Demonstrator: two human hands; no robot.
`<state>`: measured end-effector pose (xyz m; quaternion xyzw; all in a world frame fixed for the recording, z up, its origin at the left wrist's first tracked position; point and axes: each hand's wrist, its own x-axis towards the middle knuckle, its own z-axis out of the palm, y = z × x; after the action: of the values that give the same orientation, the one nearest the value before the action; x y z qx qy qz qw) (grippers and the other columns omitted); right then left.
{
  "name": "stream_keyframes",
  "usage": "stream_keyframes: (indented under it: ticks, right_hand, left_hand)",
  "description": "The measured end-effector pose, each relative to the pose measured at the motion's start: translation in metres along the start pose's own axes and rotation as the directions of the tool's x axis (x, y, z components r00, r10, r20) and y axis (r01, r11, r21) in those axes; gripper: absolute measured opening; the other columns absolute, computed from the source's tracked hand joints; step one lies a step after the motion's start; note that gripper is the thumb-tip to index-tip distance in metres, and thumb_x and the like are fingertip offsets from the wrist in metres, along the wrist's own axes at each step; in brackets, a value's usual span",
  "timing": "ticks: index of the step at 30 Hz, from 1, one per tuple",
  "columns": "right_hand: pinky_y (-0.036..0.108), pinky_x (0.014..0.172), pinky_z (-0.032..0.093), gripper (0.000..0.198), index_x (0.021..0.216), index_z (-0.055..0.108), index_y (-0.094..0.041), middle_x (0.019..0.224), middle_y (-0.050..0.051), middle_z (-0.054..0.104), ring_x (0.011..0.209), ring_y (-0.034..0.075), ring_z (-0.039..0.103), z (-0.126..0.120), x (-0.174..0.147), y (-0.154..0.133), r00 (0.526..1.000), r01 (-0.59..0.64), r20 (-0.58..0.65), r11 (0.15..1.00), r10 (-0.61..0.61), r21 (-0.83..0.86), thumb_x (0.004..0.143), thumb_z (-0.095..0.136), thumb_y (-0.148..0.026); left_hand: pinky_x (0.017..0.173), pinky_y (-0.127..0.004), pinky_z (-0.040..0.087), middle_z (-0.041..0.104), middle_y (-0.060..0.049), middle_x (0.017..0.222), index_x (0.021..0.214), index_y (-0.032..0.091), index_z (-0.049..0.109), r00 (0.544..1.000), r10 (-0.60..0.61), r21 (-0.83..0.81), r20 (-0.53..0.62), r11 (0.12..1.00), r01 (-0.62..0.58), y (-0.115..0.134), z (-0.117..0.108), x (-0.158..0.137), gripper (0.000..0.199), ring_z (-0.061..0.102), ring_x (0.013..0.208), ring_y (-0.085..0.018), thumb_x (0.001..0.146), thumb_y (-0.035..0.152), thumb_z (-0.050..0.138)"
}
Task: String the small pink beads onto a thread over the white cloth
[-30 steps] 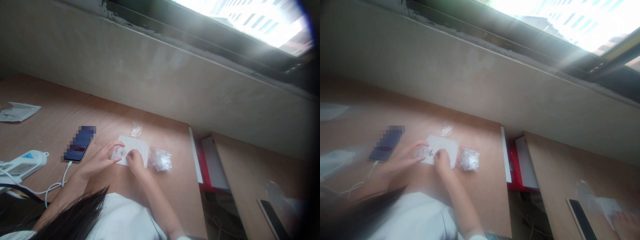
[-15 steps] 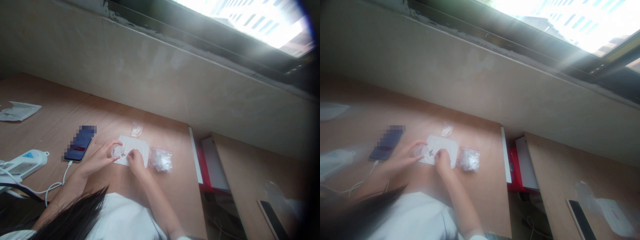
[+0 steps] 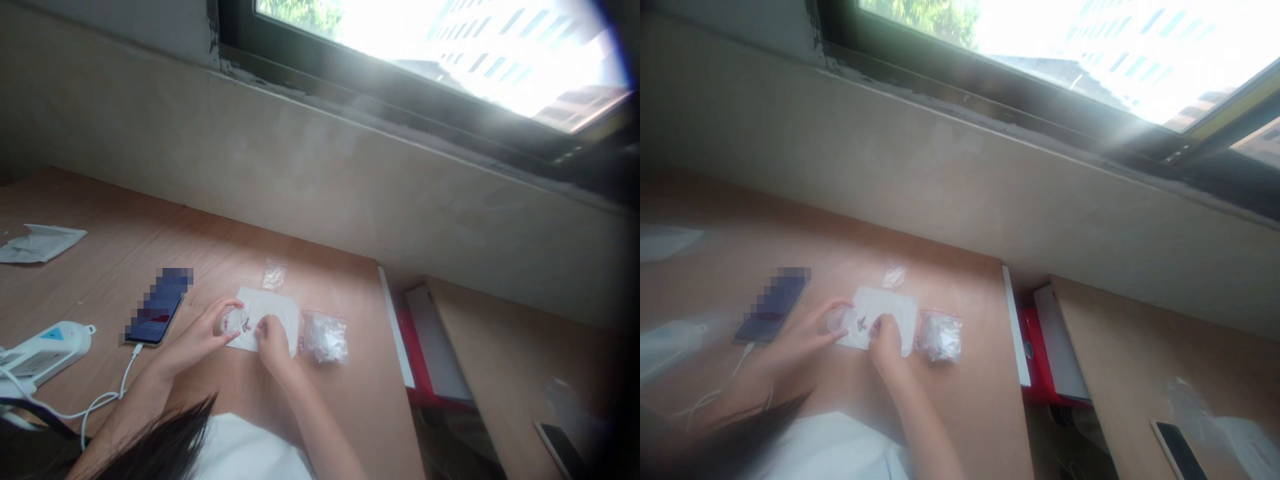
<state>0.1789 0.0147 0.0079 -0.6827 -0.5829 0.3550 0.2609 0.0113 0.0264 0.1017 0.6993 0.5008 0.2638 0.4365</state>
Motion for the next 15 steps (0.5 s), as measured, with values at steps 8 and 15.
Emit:
stream_keyframes:
  ticks: [8, 15]
  right_hand:
    - [0.03, 0.065, 0.037, 0.017, 0.076, 0.049, -0.017, 0.077, 0.007, 0.052, 0.073, 0.019, 0.05, 0.004, 0.009, -0.005, 0.994, -0.008, -0.11, 0.998, 0.002, -0.054, 0.065, 0.039, -0.008]
    - [0.025, 0.065, 0.037, 0.027, 0.079, 0.053, -0.018, 0.086, 0.006, 0.048, 0.078, 0.016, 0.05, 0.002, 0.02, -0.021, 0.991, 0.125, 0.053, 0.992, -0.123, -0.036, 0.06, 0.042, -0.001]
  left_hand:
    - [0.086, -0.03, 0.04, 0.051, -0.005, 0.111, 0.105, 0.023, 0.047, 0.997, -0.059, -0.104, -0.05, 0.993, 0.053, -0.015, 0.009, 0.006, 0.037, 0.048, 0.102, -0.022, 0.069, 0.028, 0.053]
    - [0.09, -0.032, 0.037, 0.05, -0.005, 0.114, 0.106, 0.024, 0.046, 0.997, -0.075, -0.046, -0.03, 0.996, 0.074, -0.034, 0.012, 0.008, 0.039, 0.042, 0.109, -0.023, 0.069, 0.032, 0.054]
